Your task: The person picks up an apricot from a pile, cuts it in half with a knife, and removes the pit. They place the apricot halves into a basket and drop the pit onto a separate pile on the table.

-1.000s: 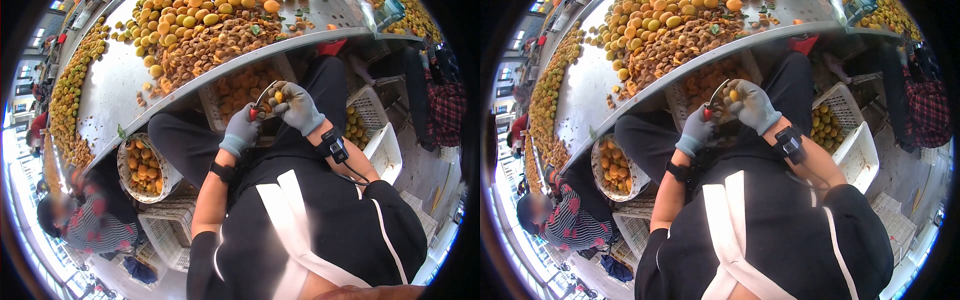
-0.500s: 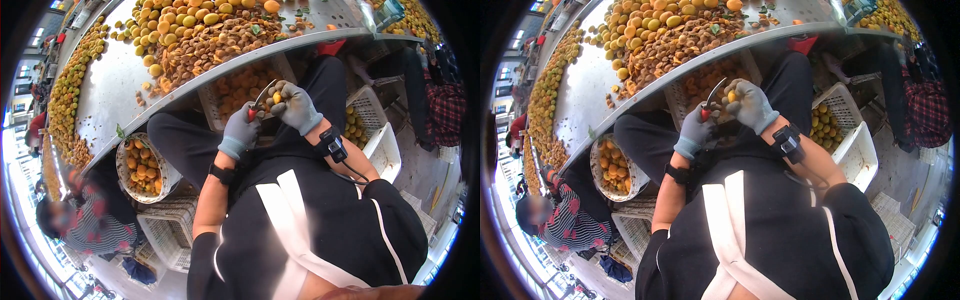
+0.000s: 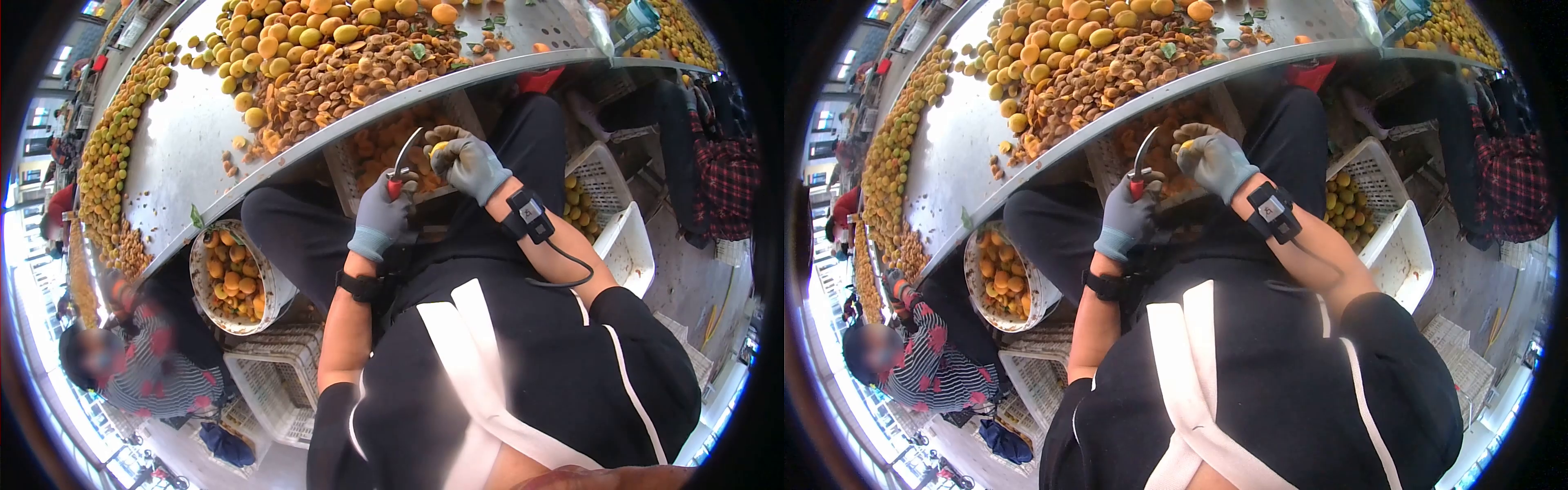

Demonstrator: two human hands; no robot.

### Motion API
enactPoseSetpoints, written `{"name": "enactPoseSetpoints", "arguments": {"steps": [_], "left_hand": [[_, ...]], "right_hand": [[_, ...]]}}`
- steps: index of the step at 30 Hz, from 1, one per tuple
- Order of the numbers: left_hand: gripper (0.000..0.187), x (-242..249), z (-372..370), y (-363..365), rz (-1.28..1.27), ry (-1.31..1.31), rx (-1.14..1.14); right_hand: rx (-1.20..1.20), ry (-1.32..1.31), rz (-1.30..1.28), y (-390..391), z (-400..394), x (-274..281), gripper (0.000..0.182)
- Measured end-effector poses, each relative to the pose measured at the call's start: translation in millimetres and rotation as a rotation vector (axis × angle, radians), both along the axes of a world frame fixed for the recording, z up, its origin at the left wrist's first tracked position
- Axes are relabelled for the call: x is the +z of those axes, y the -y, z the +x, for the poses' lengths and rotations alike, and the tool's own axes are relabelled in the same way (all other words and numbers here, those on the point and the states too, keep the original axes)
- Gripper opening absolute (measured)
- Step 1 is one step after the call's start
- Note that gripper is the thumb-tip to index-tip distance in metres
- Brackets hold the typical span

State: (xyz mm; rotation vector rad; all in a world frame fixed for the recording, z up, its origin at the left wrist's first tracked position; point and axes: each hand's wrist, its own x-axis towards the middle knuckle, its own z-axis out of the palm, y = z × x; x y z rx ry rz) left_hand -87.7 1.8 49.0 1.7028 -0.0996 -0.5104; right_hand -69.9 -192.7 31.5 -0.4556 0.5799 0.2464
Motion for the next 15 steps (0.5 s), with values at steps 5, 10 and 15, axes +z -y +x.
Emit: {"name": "enactPoseSetpoints", "arguments": {"steps": [5,10,15], "left_hand": [[0.020,8,4,-2,-0.050,-0.123,0.074],[0.020,1,6,-4,-0.026,-0.152,0.067],[0.017,12,15,-1,0.157,-0.046,-0.001]], "right_hand": [[0.046,0.040,-0.356,2,15,-28,0.030],[0.562,0.498,-1.882,1,21,-47,0.009],[0.799,0.653,-1.860,10,11,-65,0.009]]}}
